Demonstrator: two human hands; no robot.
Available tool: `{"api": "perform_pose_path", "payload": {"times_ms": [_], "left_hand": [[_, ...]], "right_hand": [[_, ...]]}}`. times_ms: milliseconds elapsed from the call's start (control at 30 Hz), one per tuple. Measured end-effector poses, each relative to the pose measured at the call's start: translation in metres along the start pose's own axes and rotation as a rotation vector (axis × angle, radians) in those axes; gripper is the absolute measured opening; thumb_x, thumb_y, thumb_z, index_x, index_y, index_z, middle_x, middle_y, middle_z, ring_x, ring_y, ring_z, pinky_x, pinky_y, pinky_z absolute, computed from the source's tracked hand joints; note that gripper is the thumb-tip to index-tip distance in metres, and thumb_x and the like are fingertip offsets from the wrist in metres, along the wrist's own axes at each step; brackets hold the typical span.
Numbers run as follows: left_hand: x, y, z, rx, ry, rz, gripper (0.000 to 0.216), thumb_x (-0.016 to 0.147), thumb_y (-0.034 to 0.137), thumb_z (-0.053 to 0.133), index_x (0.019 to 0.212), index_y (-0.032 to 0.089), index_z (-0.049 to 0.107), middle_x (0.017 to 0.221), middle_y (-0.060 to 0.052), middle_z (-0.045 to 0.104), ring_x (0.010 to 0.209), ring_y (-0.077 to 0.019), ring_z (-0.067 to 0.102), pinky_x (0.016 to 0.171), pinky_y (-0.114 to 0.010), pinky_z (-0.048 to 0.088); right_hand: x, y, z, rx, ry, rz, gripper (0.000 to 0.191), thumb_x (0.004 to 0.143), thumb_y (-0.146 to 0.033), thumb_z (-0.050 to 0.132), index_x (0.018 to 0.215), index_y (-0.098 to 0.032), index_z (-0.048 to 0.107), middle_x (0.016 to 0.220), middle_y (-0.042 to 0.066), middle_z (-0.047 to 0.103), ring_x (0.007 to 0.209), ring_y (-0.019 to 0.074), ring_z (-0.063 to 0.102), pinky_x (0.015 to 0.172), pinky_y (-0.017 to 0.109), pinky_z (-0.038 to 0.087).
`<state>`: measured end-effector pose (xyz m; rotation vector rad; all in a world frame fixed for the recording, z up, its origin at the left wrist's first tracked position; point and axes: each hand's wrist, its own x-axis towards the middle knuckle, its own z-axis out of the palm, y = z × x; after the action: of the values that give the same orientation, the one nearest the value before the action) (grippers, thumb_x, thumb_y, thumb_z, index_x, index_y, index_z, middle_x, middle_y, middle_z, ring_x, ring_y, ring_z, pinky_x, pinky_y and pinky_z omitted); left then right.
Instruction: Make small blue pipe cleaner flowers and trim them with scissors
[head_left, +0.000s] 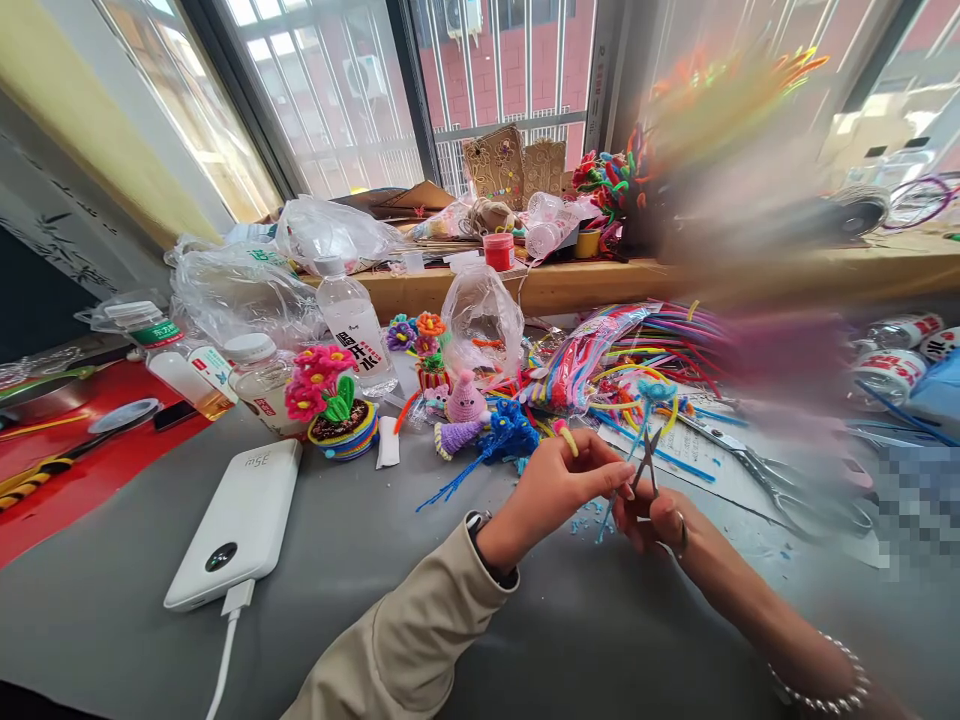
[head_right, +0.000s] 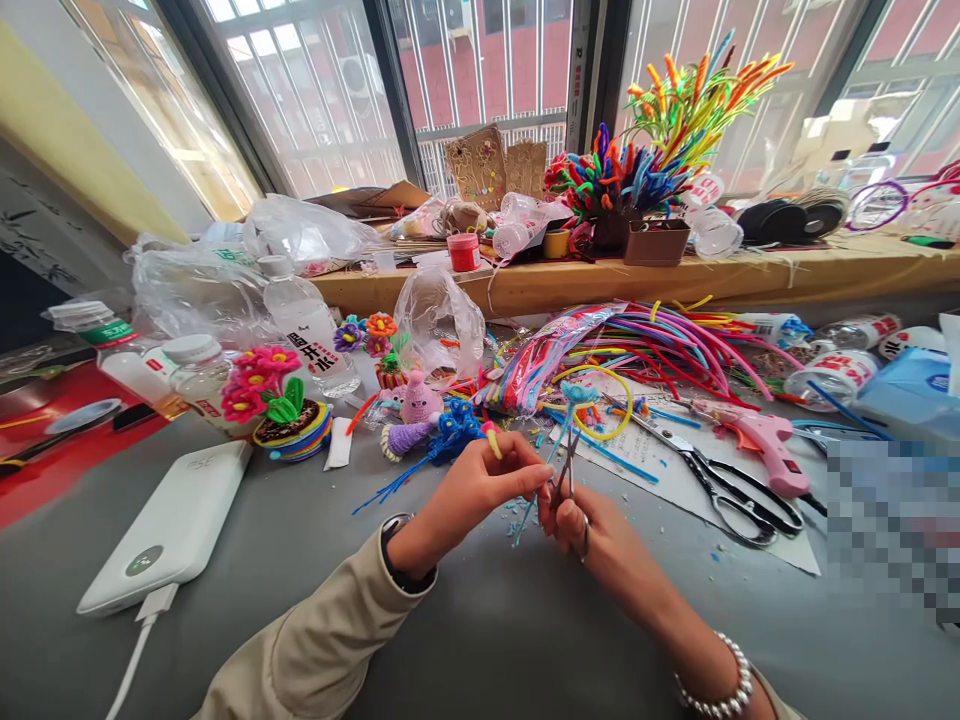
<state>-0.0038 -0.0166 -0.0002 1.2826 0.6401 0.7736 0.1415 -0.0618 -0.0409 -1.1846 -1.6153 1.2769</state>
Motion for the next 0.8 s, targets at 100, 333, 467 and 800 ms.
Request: {"api": "perform_pose_path", "payload": {"times_ms": [100, 333, 467, 800], "left_hand": [[0.0004, -0.0017, -0.0003, -0.028, -0.041, -0.022, 0.027, 0.063, 0.035, 0.065, 0.064, 0.012, 0.051, 0.058, -0.002, 0.059, 0.053, -0.0112, 0.055, 0.057, -0.026, 0.043], [-0.0004, -0.0005, 0.0020, 0.018, -0.069, -0.053, 0.027, 0.063, 0.036, 0.065, 0.064, 0.012, 0.051, 0.055, 0.000, 0.057, 0.050, -0.0099, 0.054, 0.055, -0.024, 0.043], [-0.0007, 0.0028, 0.0039, 0.062, -0.059, -0.059, 0.030, 0.061, 0.038, 0.066, 0.061, 0.013, 0.049, 0.055, 0.000, 0.056, 0.052, -0.0100, 0.054, 0.054, -0.022, 0.042], [0.0007, -0.0014, 0.0003, 0.159, 0.012, -0.030, 0.027, 0.062, 0.035, 0.066, 0.060, 0.012, 0.052, 0.054, 0.003, 0.050, 0.052, -0.0066, 0.046, 0.053, -0.020, 0.037]], "right_hand": [[-0.0003, 0.0012, -0.0002, -0.028, -0.010, -0.015, 0.067, 0.064, -0.080, 0.021, 0.065, -0.017, 0.042, 0.058, -0.001, 0.039, 0.052, 0.0107, 0.033, 0.045, 0.022, 0.026], [-0.0012, -0.0030, -0.0020, -0.032, 0.003, 0.006, 0.066, 0.066, -0.079, 0.023, 0.061, -0.016, 0.043, 0.053, -0.001, 0.039, 0.049, 0.0101, 0.032, 0.046, 0.023, 0.025], [-0.0002, -0.0012, -0.0027, -0.022, 0.040, 0.008, 0.060, 0.070, -0.074, 0.028, 0.059, -0.016, 0.043, 0.052, -0.001, 0.039, 0.049, 0.0098, 0.033, 0.046, 0.023, 0.025], [0.0016, -0.0014, -0.0019, -0.056, 0.116, 0.062, 0.058, 0.068, -0.072, 0.037, 0.049, -0.017, 0.040, 0.046, -0.001, 0.038, 0.045, 0.0095, 0.033, 0.047, 0.024, 0.026]]}}
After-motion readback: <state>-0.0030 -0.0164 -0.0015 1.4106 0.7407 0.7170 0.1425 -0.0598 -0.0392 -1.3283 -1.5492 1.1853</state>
